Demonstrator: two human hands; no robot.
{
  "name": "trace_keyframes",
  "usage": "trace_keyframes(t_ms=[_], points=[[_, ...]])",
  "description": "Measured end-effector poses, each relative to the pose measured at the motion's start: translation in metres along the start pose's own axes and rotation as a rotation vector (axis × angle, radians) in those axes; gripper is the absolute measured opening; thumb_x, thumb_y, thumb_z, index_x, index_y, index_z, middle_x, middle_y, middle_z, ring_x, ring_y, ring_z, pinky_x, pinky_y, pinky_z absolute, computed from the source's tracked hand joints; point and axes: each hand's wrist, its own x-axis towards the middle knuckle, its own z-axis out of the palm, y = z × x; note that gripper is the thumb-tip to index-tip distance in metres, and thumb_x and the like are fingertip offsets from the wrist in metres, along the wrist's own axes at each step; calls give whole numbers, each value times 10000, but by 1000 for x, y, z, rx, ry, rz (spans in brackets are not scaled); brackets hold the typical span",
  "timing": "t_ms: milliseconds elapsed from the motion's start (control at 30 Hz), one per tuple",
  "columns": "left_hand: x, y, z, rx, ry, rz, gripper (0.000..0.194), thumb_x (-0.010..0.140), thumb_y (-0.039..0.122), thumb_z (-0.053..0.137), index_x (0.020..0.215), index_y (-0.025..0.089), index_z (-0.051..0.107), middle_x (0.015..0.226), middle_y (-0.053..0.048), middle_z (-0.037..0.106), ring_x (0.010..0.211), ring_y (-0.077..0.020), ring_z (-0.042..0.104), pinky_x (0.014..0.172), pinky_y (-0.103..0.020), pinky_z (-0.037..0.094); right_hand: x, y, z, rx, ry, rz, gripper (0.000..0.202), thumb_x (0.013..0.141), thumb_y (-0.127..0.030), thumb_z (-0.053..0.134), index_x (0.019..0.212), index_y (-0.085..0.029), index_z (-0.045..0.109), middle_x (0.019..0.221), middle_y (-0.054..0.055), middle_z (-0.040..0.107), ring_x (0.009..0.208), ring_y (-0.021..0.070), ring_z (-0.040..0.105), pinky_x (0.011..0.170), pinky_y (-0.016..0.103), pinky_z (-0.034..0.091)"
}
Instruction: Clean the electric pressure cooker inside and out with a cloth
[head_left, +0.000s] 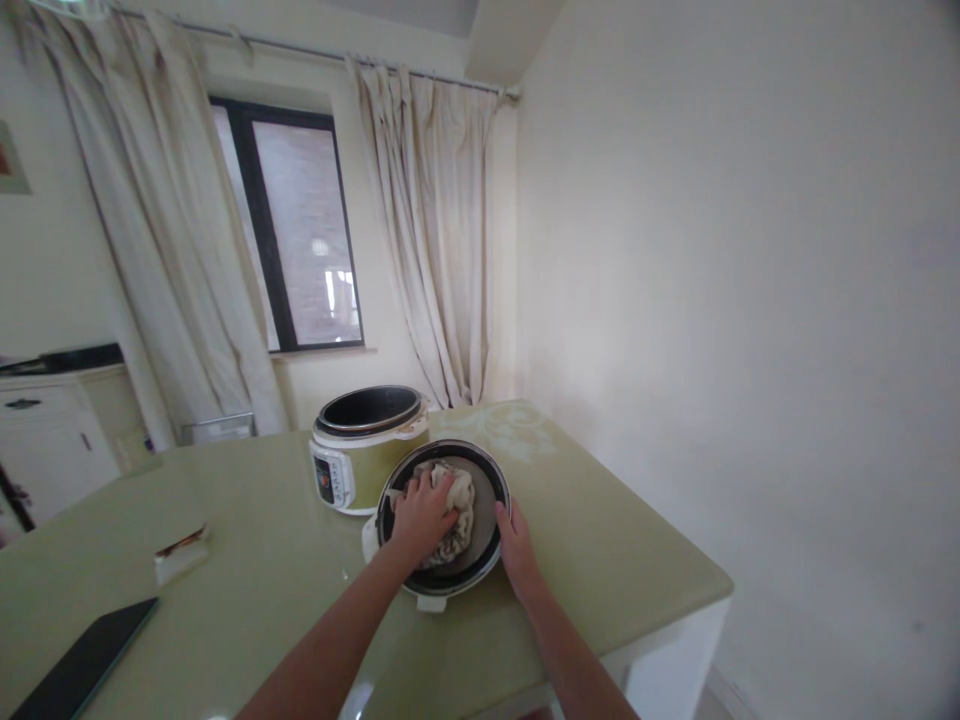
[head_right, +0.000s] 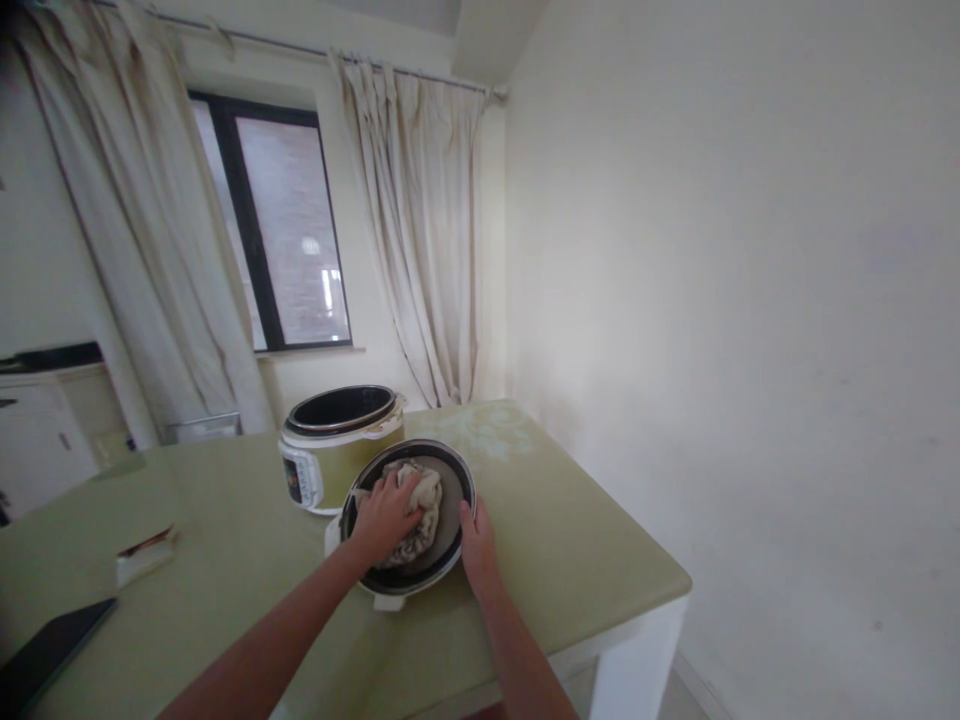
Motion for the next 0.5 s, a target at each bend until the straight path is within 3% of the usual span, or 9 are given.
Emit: trace_keyframes(t_ms=[133, 267, 367, 500], points=[[24, 34, -4, -141, 53, -159, 513, 938, 443, 549, 1431, 303, 550, 1396, -160, 553, 1286, -355, 554, 937, -464, 508, -2, 3, -1, -14, -4, 96, 770, 886, -761, 545, 1378, -185, 680, 1451, 122, 647, 1392, 313, 555, 1216, 458, 376], [20, 57, 10, -176, 6, 8, 486, 912, 485, 585, 1359, 298, 618, 1306, -130, 637, 1262, -336, 582, 1028, -479, 458, 1, 3, -3, 29, 47, 56, 701, 928, -747, 469, 1251, -186, 739, 1298, 132, 735, 1254, 311, 646, 1144, 451, 445], [8, 52, 18, -240, -107, 112, 454, 905, 467, 580, 1299, 257, 662, 1265, -118, 695, 1211, -311, 632, 1034, -430, 456, 3, 3, -7, 43, 99, 66, 681, 931, -747, 442, 1129, -180, 763, 1172, 142, 773, 1130, 312, 690, 1048, 448, 504], [-7, 25, 15, -309, -228, 194, 480, 875, 432, 611, 1301, 220, 671, 1299, -101, 722, 1224, -284, 650, 1045, -363, 466, 2, -1, -7, -26, 90, 70, 686, 922, -772, 427, 1048, -182, 754, 1087, 142, 785, 1080, 309, 688, 1003, 434, 507]])
